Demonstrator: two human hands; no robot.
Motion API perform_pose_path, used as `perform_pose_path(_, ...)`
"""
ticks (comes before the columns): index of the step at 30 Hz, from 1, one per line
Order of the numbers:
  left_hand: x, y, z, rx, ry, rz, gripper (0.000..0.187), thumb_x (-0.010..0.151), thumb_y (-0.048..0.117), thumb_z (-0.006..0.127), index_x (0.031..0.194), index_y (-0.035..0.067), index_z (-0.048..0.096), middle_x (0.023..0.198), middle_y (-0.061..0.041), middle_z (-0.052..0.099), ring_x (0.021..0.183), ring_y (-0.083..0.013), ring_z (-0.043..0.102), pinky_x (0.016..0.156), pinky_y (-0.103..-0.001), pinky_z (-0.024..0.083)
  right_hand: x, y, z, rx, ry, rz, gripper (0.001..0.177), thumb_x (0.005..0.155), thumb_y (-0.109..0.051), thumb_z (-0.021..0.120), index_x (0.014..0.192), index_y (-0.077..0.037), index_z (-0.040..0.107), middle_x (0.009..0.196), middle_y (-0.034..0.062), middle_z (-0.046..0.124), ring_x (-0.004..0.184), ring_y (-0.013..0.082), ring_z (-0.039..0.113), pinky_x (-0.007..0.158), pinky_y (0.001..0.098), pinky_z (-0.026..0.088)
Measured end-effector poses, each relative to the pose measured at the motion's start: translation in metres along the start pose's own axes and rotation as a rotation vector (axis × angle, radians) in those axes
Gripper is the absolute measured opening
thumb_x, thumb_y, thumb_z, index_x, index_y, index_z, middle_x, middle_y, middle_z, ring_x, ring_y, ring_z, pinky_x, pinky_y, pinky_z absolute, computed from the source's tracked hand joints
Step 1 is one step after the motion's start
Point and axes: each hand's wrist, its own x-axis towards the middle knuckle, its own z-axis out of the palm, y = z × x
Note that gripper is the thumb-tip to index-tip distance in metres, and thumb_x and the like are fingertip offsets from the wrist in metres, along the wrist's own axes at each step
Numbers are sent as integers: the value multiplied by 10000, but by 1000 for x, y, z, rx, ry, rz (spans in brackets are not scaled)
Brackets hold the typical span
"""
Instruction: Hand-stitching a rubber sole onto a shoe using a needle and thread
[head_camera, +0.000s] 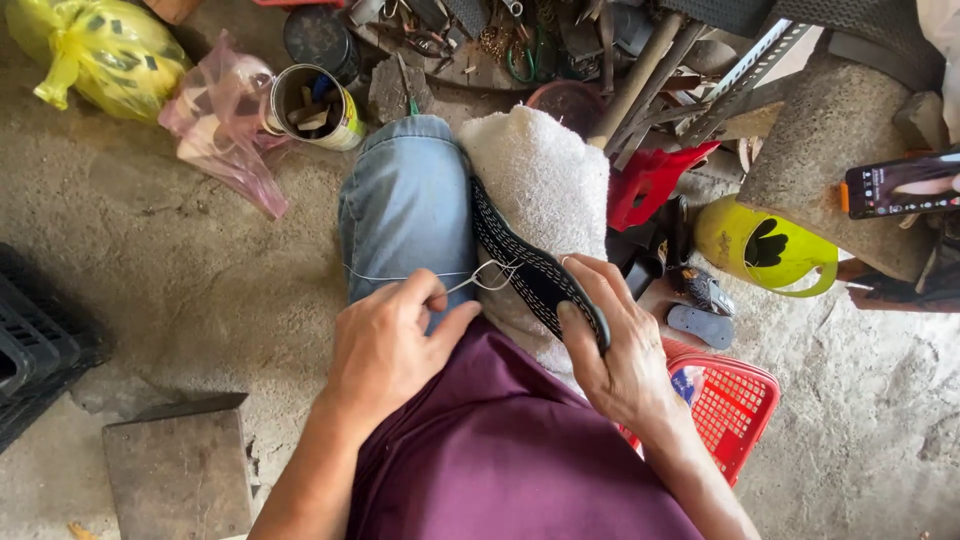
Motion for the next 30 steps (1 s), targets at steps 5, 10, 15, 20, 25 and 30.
perform_pose_path(5,2,1,-13,-136,-83,-51,316,889,437,777,779,184,624,501,-22,592,575,-262,706,529,-364,539,-5,7,-3,-83,-46,116,396,1019,-280,495,1320,-80,660,1044,173,716,783,405,738,630,451,579)
perform_pose_path(10,8,9,-2,-117,-91,-19,260,895,371,772,805,171,632,501,-31,576,582,-279,698,540,-388,541,-14,20,4,-86,1,113,251,1013,-286,519,957,-121,701,696,121,627,570,381,647,523,400,520)
perform_pose_path(15,12,18,-7,-162,-129,20,222,896,319,760,801,158,638,528,-78,605,620,-338,708,557,-439,546,-14,20,2,-118,40,130,238,999,-299,562,841,-154,666,594,95,598,506,341,624,486,375,496)
perform_pose_path(20,13,20,-6,-301,-85,-18,154,899,291,761,825,198,662,518,-26,558,565,-261,691,540,-363,550,-10,11,0,-119,44,112,247,1003,-265,549,798,-140,607,563,119,548,490,338,600,476,369,490)
perform_pose_path(25,15,36,3,-334,62,8,295,897,272,791,1119,135,654,602,-76,617,566,-291,677,557,-410,552,-7,6,-2,-107,44,119,247,1003,-271,551,800,-141,606,558,112,547,491,326,603,472,369,493)
perform_pose_path(30,18,39,18,-440,-16,10,79,941,165,700,1008,159,742,724,-83,741,750,-330,760,632,-388,588,-3,1,-2,-123,37,125,242,992,-275,564,798,-137,606,553,115,543,498,349,600,472,392,493)
